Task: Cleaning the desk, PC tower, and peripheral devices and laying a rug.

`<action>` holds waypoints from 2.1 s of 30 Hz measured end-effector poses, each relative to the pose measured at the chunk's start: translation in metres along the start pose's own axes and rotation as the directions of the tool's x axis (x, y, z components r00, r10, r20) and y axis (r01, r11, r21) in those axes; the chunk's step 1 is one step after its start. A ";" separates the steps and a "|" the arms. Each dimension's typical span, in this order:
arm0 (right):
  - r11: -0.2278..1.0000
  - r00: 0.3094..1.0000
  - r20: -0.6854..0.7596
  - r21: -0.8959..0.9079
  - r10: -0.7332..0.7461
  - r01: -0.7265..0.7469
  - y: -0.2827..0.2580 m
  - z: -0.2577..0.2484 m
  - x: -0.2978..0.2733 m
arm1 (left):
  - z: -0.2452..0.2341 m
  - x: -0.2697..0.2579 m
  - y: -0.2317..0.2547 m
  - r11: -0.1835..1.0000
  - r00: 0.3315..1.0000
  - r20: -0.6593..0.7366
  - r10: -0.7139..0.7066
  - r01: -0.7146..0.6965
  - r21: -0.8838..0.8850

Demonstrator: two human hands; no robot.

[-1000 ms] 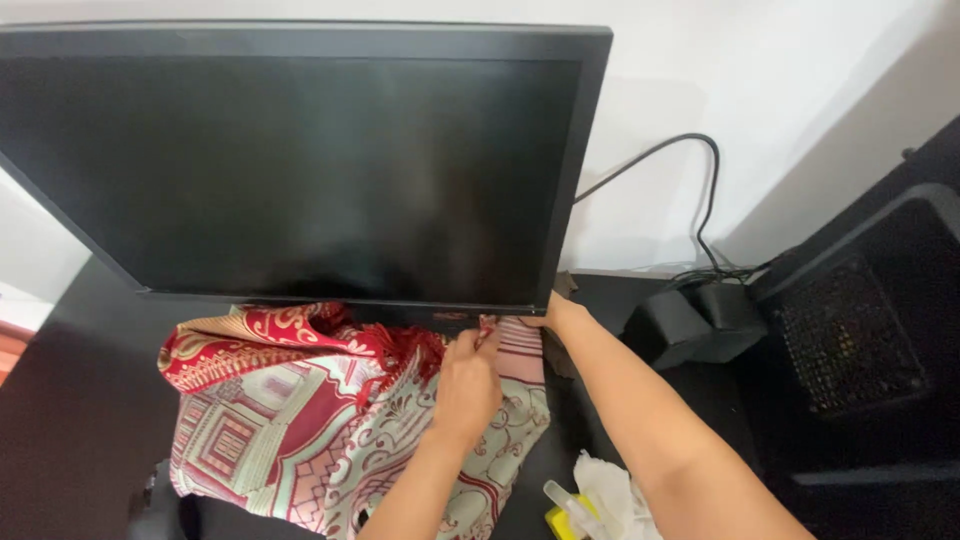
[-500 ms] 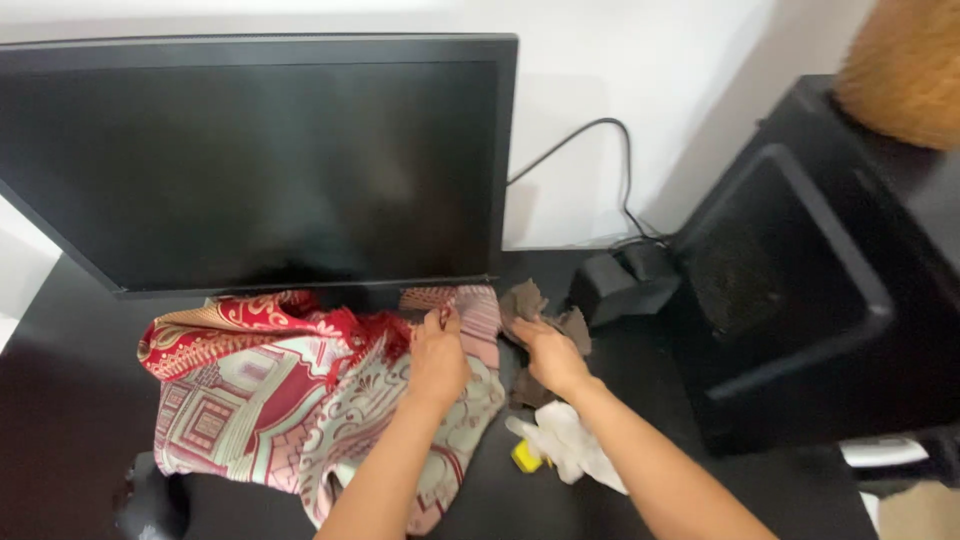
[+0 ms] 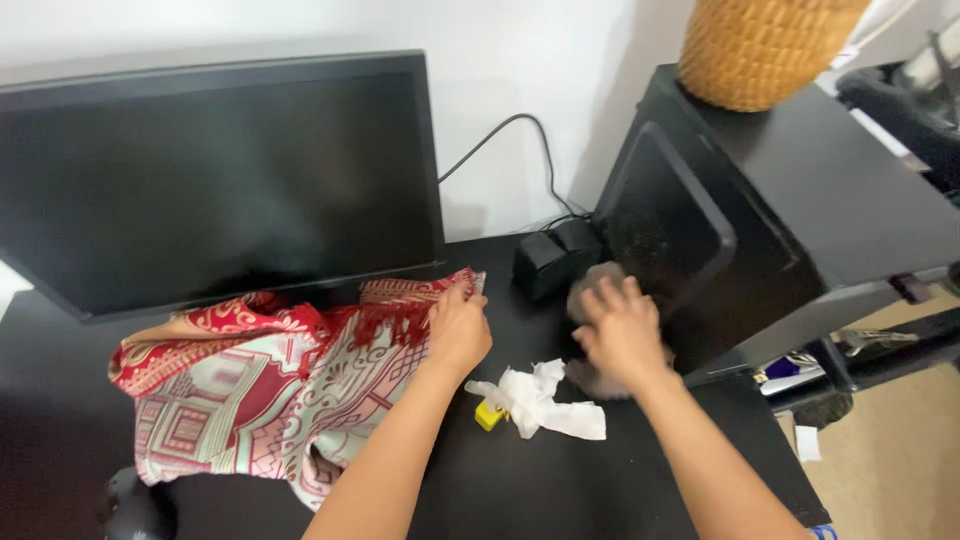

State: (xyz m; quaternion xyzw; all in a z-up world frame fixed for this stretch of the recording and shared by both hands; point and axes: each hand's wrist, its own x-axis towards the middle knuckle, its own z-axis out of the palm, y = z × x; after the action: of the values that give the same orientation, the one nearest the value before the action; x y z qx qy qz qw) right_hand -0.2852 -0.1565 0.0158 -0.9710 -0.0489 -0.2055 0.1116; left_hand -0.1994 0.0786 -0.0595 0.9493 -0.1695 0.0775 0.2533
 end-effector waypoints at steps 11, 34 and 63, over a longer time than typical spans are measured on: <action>0.956 0.923 0.364 0.294 -0.125 0.013 -0.006 0.162 -0.103 | 0.055 0.078 0.039 0.971 0.952 0.270 -0.142 0.187 -0.150; 0.604 0.973 0.021 0.781 0.228 -0.158 0.050 0.143 0.097 | 0.089 0.120 0.027 0.868 0.951 0.206 -0.231 0.297 -0.399; 0.545 0.899 0.195 0.738 0.393 -0.398 0.048 0.175 0.087 | 0.059 0.130 -0.007 0.780 0.972 0.214 -0.095 0.206 -0.591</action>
State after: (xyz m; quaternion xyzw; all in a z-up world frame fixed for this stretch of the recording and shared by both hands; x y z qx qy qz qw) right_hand -0.1315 -0.1576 -0.1145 -0.8183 0.0888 -0.1316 0.5524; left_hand -0.0721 0.0172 -0.0831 0.8304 -0.1300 -0.0838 0.5352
